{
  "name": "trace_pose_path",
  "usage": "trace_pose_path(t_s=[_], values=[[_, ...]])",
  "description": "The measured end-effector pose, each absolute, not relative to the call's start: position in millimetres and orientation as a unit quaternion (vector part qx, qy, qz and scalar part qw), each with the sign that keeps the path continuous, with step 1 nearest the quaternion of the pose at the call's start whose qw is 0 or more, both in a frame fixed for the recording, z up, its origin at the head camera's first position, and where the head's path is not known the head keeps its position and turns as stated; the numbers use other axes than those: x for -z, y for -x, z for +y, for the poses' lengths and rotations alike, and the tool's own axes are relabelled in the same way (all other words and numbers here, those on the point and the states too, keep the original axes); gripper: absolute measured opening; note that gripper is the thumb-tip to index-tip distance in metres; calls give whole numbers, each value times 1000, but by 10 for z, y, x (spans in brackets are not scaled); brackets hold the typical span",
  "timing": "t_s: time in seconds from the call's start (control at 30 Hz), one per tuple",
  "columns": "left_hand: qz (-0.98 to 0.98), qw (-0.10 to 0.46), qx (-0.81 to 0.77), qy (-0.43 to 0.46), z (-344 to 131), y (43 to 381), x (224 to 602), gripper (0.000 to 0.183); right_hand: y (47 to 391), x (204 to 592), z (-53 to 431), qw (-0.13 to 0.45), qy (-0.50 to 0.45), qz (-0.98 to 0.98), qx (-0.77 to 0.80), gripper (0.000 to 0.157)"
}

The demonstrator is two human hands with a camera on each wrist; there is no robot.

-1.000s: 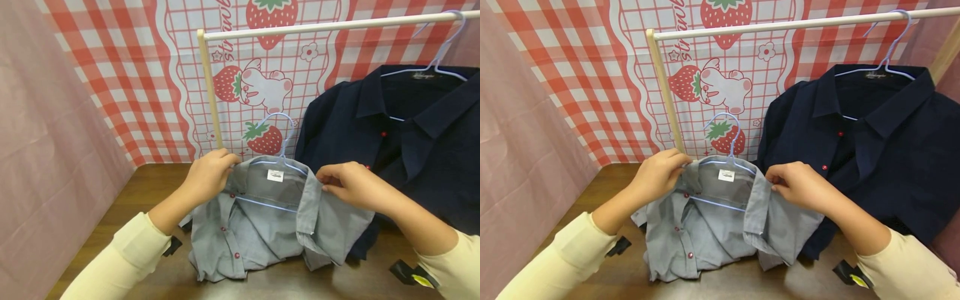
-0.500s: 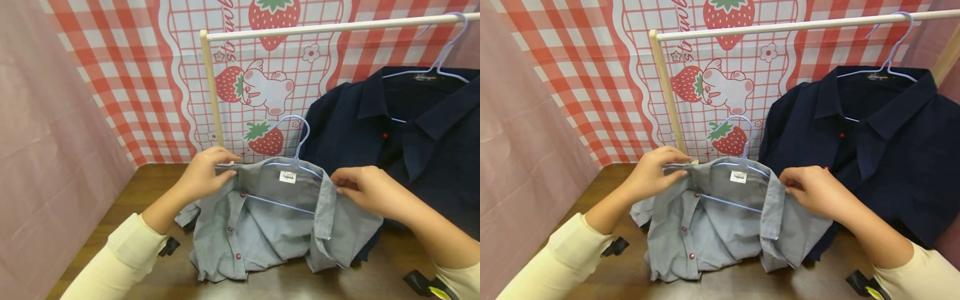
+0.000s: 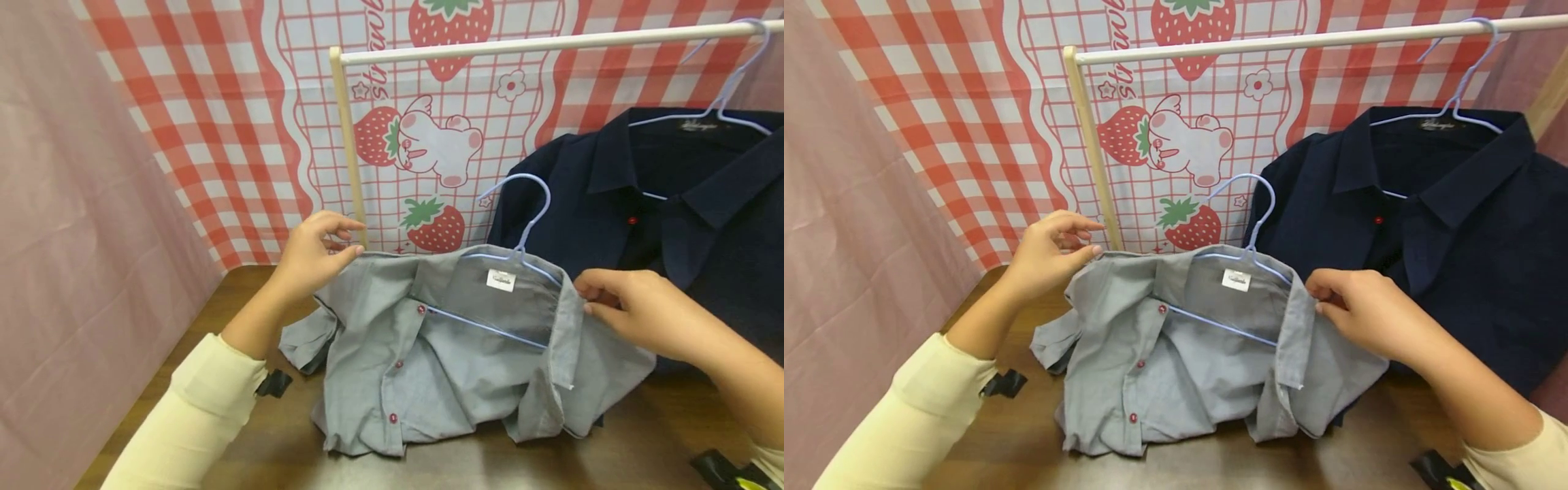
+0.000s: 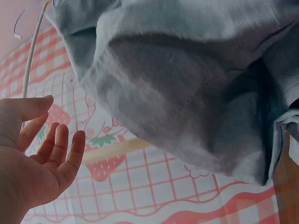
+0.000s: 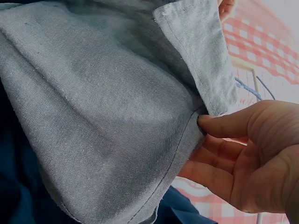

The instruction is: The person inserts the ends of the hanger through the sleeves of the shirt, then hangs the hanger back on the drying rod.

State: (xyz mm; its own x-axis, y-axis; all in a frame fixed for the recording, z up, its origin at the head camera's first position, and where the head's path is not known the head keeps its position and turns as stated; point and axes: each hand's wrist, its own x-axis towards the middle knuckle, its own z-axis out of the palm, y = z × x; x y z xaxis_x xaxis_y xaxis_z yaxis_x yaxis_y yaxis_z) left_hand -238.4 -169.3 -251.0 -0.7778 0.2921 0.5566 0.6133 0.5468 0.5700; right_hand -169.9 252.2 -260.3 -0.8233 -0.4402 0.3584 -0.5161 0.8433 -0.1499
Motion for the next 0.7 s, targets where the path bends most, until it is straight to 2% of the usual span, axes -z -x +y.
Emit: trace_pose_path(t_s=[0.2, 0.43, 0.7], values=[[-841, 209, 448, 218, -1724, 2517, 2481, 25, 1715, 2579, 2630, 163, -232, -953, -106, 26], [-844, 220, 452, 185, -1691, 2735, 2409, 30, 1767, 2512, 2735, 126, -192, -968, -99, 22], [-851, 190, 472, 131, -1602, 2993, 2290, 45, 1865, 2474, 2830, 122, -170, -973, -94, 18]])
